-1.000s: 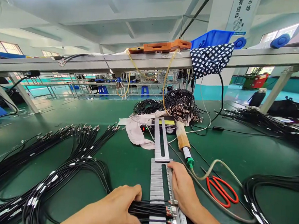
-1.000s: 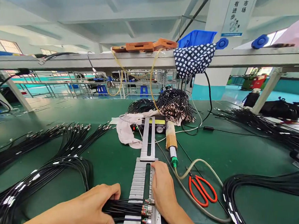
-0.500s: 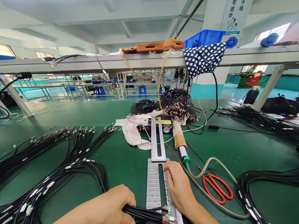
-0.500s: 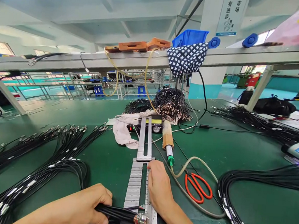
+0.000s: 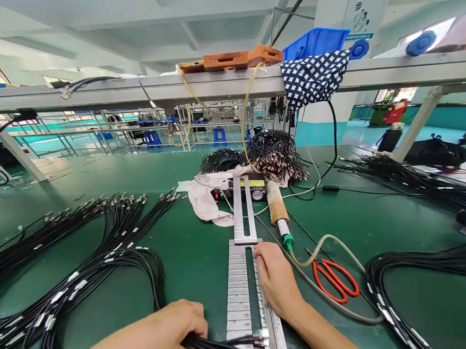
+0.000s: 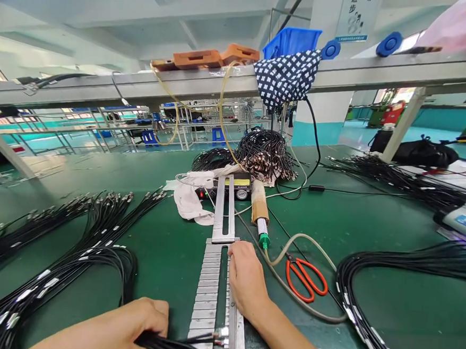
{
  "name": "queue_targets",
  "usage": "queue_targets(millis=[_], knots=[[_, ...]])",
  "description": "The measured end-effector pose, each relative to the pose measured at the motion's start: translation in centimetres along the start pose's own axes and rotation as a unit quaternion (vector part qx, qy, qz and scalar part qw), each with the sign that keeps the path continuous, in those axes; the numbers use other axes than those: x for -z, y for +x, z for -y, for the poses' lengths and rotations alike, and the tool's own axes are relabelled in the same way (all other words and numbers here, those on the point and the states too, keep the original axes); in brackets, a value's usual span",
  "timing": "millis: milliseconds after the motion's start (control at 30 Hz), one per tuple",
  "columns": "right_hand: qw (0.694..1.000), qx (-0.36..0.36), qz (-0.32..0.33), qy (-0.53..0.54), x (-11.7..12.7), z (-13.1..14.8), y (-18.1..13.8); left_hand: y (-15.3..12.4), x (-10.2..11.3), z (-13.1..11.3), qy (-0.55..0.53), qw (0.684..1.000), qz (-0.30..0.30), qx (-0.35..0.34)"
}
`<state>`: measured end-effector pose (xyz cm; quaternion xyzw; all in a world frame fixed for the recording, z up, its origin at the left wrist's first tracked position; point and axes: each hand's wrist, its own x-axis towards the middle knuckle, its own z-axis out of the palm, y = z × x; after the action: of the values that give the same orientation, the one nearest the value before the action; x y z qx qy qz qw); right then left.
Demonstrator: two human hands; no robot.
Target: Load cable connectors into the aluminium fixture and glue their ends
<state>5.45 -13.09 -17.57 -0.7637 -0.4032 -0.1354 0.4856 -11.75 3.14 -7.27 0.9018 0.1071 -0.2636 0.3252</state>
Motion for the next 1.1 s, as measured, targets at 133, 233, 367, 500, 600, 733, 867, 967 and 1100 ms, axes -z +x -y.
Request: queue_targets(millis=[133, 233, 367, 500, 600, 733, 867, 967, 1100], knots=[[1.0, 0.001, 0.002, -0.003, 0.0, 0.0, 0.0, 0.2, -1.6, 0.3, 0.038, 0.999, -0.03, 0.022], [1.0, 0.004, 0.002, -0.007, 0.0, 0.0, 0.0, 0.4, -1.8, 0.1, 0.069, 0.997, -0.017, 0.016], [1.0, 0.008, 0.003, -0.012, 0.0, 0.0, -0.1, 0.5, -1.1, -1.0, 0.109, 0.994, 0.0, -0.003], [1.0, 0.01, 0.01, -0.014, 0.0, -0.1, -0.1, 0.2, -0.6, -2.3, 0.149, 0.989, 0.019, 0.014], [1.0, 0.009, 0.013, -0.016, 0.1, -0.2, -0.1, -0.3, -0.1, -2.8, 0.159, 0.986, 0.051, 0.0], [1.0, 0.009, 0.016, -0.016, 0.1, -0.4, -0.1, -1.3, 0.6, -2.4, 0.122, 0.992, 0.003, -0.029], [1.0, 0.006, 0.021, -0.012, 0.1, -0.5, -0.2, -1.8, -0.4, -1.0, 0.115, 0.993, -0.018, -0.015], [1.0, 0.004, 0.025, -0.012, 0.1, -0.4, -0.3, -1.6, -2.0, -0.6, 0.107, 0.994, 0.014, -0.02], [0.999, 0.002, 0.031, -0.014, 0.1, -0.5, -0.3, -1.1, -3.0, -2.1, 0.179, 0.983, 0.025, 0.021]])
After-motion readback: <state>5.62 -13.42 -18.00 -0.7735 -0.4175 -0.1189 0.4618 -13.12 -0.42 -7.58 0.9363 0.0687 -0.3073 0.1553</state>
